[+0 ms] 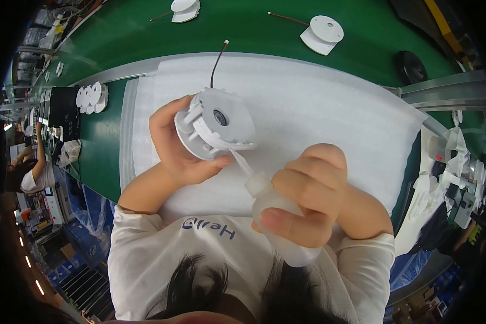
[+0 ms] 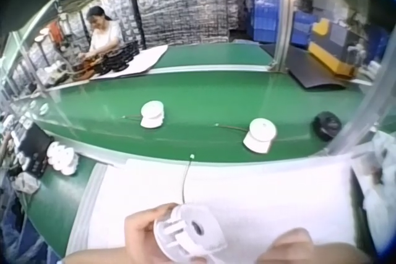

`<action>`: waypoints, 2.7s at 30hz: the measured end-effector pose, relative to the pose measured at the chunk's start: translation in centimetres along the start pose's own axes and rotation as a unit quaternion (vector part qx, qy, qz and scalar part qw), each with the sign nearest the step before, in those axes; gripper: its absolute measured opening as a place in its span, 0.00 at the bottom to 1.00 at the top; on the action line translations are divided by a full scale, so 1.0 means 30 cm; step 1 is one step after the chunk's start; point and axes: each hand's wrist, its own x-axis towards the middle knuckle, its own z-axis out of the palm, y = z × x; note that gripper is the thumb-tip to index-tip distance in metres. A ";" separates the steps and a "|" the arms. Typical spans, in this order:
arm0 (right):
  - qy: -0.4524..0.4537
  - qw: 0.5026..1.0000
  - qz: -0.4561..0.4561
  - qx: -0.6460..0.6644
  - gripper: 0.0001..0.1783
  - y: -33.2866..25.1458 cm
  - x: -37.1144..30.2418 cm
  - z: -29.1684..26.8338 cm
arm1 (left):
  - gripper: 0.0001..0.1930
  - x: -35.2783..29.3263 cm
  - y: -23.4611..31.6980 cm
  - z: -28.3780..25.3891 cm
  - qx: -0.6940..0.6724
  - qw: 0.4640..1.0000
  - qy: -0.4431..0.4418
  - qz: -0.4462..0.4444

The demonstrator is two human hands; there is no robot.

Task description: The person applies adhesive to small plastic electronic components using a needle-tip applicator bottle.

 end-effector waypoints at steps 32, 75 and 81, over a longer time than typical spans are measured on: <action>0.168 0.553 0.599 0.554 0.23 0.218 -0.088 0.095 | 0.36 0.359 -0.314 -0.431 0.604 0.705 -0.070 -0.365; 0.008 0.972 0.120 0.204 0.28 0.078 0.006 -0.063 | 0.18 0.042 -0.075 -0.018 0.123 0.968 -0.148 0.162; -0.095 0.979 0.136 0.121 0.26 0.034 0.026 -0.093 | 0.19 0.029 -0.081 0.026 0.201 0.936 -0.118 0.265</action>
